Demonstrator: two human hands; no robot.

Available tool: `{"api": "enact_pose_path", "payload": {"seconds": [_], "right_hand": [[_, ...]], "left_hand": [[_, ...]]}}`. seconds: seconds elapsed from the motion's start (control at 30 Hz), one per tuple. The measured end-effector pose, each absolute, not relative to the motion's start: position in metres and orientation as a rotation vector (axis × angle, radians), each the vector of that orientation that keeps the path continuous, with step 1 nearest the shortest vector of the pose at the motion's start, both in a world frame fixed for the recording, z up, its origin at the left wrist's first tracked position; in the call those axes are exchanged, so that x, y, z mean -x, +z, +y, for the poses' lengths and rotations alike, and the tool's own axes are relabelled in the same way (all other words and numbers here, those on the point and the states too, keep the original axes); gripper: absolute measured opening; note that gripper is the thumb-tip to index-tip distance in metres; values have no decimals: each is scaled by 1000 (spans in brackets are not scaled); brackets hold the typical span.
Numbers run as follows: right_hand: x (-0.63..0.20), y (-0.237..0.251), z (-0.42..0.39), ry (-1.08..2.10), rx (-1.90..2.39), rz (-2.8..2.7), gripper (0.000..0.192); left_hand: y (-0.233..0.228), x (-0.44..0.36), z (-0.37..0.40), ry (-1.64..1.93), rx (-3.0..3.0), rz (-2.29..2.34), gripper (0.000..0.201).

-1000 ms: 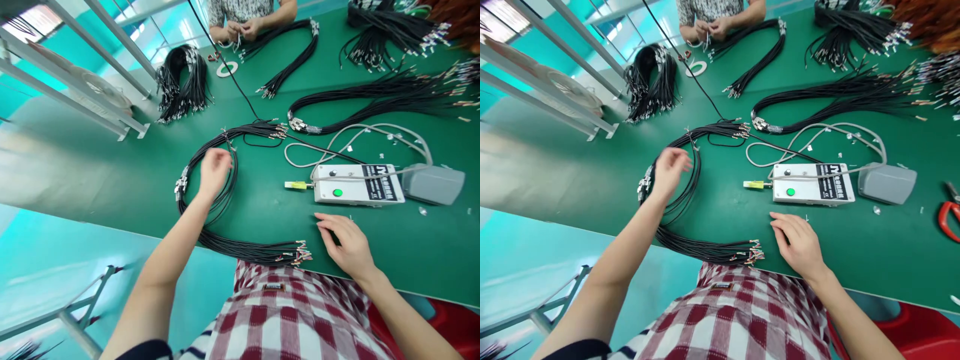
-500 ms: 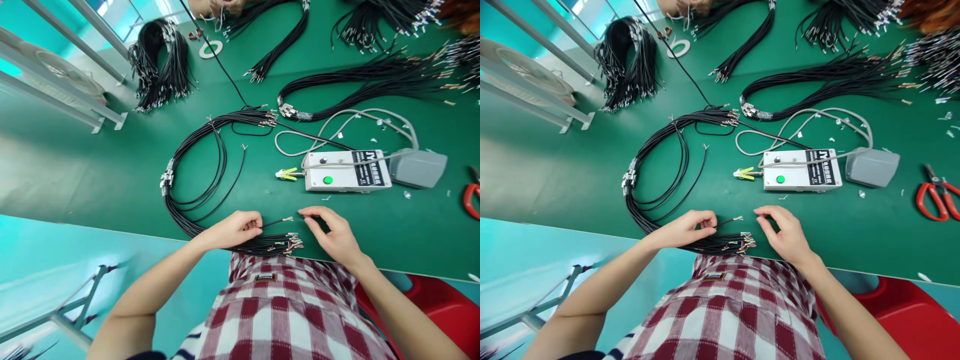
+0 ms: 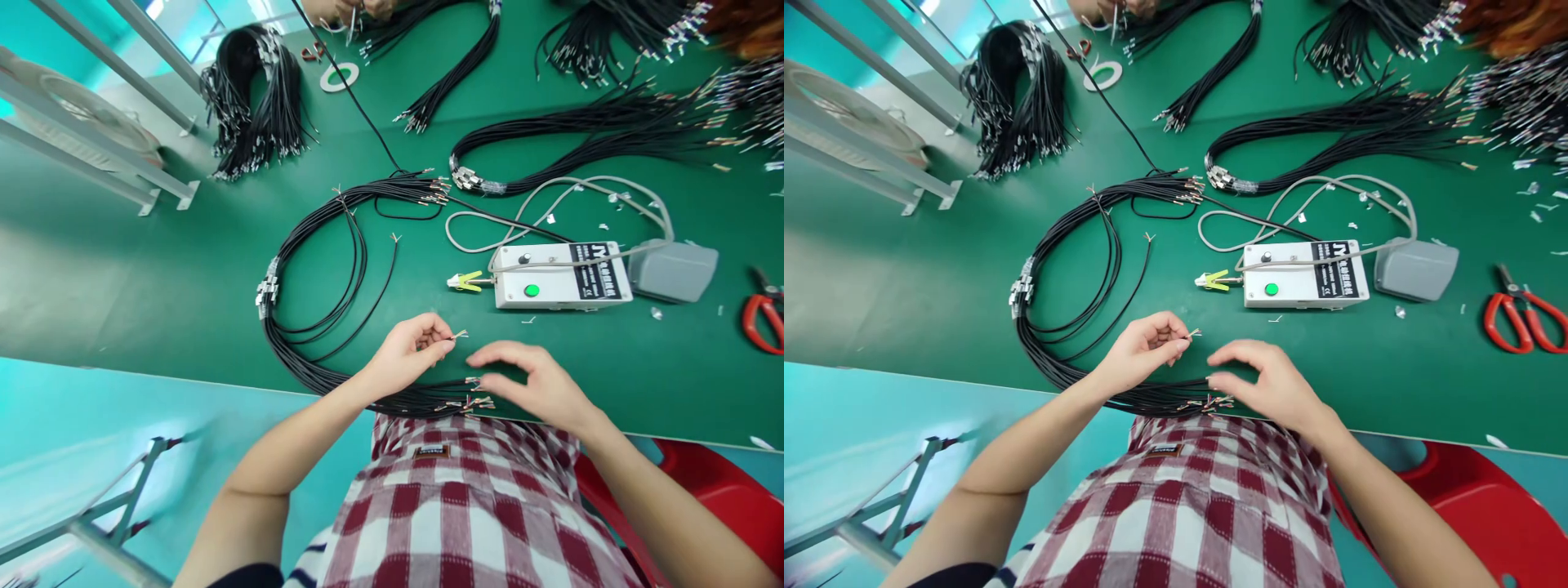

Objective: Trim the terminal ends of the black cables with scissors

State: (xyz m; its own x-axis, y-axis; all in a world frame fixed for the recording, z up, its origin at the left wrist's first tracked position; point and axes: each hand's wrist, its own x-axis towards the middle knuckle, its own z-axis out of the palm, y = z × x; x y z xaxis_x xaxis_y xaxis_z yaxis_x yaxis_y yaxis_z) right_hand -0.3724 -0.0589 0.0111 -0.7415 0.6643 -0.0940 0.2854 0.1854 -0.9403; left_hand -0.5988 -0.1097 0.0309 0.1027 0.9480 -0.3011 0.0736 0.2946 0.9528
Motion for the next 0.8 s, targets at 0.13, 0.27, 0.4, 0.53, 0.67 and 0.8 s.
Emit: {"api": "enact_pose_path", "payload": {"seconds": [0.13,0.27,0.4,0.53,0.67,0.8], "right_hand": [[396,8,-49,1618,1115,-1674,23],[417,1,-48,1826,1048,-1403,26],[424,-2,-48,1888,1047,-1286,24],[427,-4,-50,1891,1056,-1276,28],[430,-6,-54,1877,1048,-1297,29],[430,-7,-56,1878,1079,-1303,29]], "left_hand": [[24,596,-109,928,-931,1299,25],[22,596,-109,977,-891,1282,26],[21,597,-108,1002,-859,1251,28],[17,596,-109,1039,-873,1195,32],[14,590,-108,1063,-874,1177,35],[17,581,-106,1142,-900,1219,29]]}}
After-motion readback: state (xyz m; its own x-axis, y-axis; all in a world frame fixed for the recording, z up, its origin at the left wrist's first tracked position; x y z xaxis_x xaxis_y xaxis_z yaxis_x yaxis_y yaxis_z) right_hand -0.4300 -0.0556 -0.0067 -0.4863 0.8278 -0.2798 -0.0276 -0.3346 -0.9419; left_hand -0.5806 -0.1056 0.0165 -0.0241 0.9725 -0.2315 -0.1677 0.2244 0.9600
